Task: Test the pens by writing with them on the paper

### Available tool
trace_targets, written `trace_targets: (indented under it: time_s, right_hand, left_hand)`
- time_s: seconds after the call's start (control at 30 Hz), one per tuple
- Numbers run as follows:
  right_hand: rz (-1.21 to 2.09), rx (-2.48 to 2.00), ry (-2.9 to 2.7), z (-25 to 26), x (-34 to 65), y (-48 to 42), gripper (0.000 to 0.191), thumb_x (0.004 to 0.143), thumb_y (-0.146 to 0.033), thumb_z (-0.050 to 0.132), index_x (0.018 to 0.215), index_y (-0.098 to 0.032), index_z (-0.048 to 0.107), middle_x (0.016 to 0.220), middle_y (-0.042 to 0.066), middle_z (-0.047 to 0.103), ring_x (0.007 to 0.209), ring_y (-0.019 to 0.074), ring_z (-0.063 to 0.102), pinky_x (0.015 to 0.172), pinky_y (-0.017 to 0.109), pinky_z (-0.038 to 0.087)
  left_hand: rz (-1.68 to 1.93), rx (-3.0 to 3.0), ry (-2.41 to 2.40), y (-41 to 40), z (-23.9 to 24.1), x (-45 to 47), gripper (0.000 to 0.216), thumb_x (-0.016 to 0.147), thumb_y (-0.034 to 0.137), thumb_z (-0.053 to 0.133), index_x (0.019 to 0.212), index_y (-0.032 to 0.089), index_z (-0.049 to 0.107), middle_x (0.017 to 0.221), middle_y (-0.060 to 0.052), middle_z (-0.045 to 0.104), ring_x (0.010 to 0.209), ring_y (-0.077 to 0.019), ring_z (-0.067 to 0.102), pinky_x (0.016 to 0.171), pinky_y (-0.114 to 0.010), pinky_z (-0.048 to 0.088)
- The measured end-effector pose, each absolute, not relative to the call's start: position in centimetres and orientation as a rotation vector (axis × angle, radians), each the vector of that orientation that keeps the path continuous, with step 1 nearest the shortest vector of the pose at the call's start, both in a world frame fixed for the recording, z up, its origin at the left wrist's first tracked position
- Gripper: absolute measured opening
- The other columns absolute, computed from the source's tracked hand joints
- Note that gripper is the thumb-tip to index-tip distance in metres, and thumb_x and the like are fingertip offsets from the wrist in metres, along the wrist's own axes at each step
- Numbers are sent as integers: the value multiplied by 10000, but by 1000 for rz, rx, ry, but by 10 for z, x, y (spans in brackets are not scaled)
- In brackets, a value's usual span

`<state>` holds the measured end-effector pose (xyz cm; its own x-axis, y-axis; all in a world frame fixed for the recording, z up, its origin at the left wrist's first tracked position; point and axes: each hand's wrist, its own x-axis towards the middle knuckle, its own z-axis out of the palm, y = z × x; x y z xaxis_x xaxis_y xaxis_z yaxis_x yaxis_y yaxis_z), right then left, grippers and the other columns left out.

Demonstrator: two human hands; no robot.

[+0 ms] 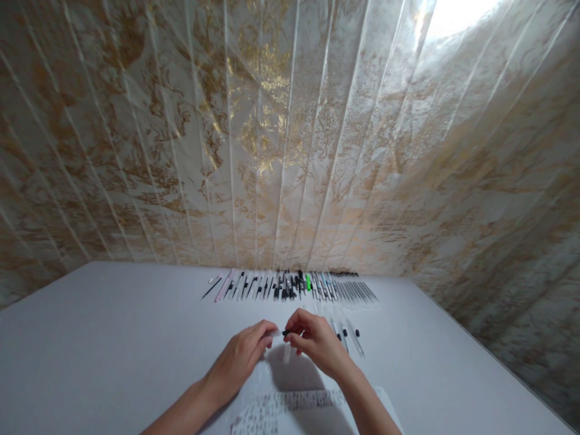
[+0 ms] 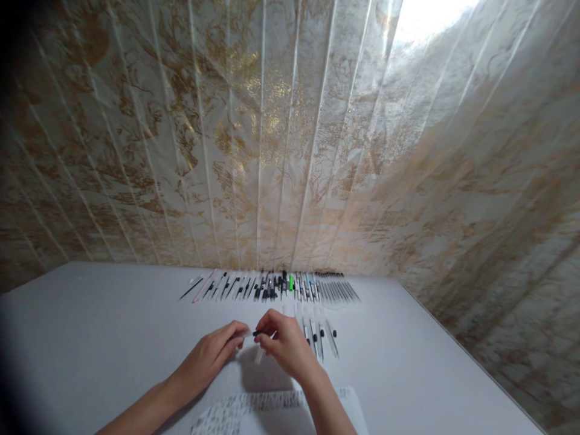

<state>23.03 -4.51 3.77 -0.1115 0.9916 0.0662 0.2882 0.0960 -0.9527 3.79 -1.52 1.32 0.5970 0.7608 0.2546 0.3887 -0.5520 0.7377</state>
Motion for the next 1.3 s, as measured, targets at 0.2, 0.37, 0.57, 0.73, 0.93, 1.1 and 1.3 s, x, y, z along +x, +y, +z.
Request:
trace_targets:
  time_s: [0.2, 0.37, 0.57, 0.73, 0.93, 1.1, 1.3]
  right_hand:
    - [1083, -1297, -1562, 38, 230, -46, 43, 746, -177, 581, 789, -181, 583, 640, -35, 604, 541, 109, 562, 508, 204, 459]
    - [822, -1412, -1802, 46, 226, -51, 119, 791, -82, 540, 808, -194, 576, 683, -29, 620, 578, 109, 553, 561, 198, 415]
    - [415, -1640, -2132, 57, 217, -58, 114, 896, -109, 480, 924, -206, 533, 806, 15, 657, 702, 158, 594, 604, 214, 358]
    - [152, -1764, -2282, 51, 211, -58, 117, 972, -195, 414, 956, -206, 530, 848, 34, 674, 697, 165, 613, 551, 217, 295]
    - [114, -1971, -2164, 42, 205, -55, 342, 1014, -330, 349, 817, -196, 595, 665, 58, 688, 583, 195, 633, 502, 257, 215]
    - [137, -1929, -2132, 47, 203, -56, 294, 995, -377, 405, 846, -200, 586, 753, 35, 696, 663, 171, 638, 526, 226, 265]
    - [178, -1927, -2057, 40, 203, -56, 407, 1008, -354, 362, 702, -199, 583, 624, 12, 653, 584, 153, 601, 514, 239, 221]
  left_hand:
    - [744, 2150, 868, -16, 16, 38, 209, 944, 251, 383, 1018, 212, 575, 896, -18, 681, 807, -155, 631, 747, -232, 457]
    - [749, 2138, 871, -16, 14, 37, 202, 933, 244, 400, 1009, 212, 584, 892, -17, 685, 800, -155, 630, 745, -232, 455]
    - [793, 2125, 889, -16, 13, 38, 193, 909, 234, 421, 976, 208, 600, 892, -18, 690, 818, -163, 638, 762, -242, 460]
    - [783, 2038, 901, -18, 20, 41, 183, 883, 231, 445, 952, 193, 610, 835, -10, 684, 769, -157, 633, 744, -242, 471]
    - [836, 1988, 904, -22, 22, 41, 173, 842, 234, 471, 936, 210, 614, 828, -3, 686, 753, -153, 629, 752, -248, 484]
    - [881, 1982, 891, -20, 19, 41, 153, 854, 225, 474, 916, 213, 613, 874, -2, 696, 788, -150, 640, 755, -236, 481]
    - [882, 2041, 885, -22, 16, 42, 131, 849, 197, 473, 886, 205, 598, 781, 12, 663, 729, -142, 626, 723, -233, 476]
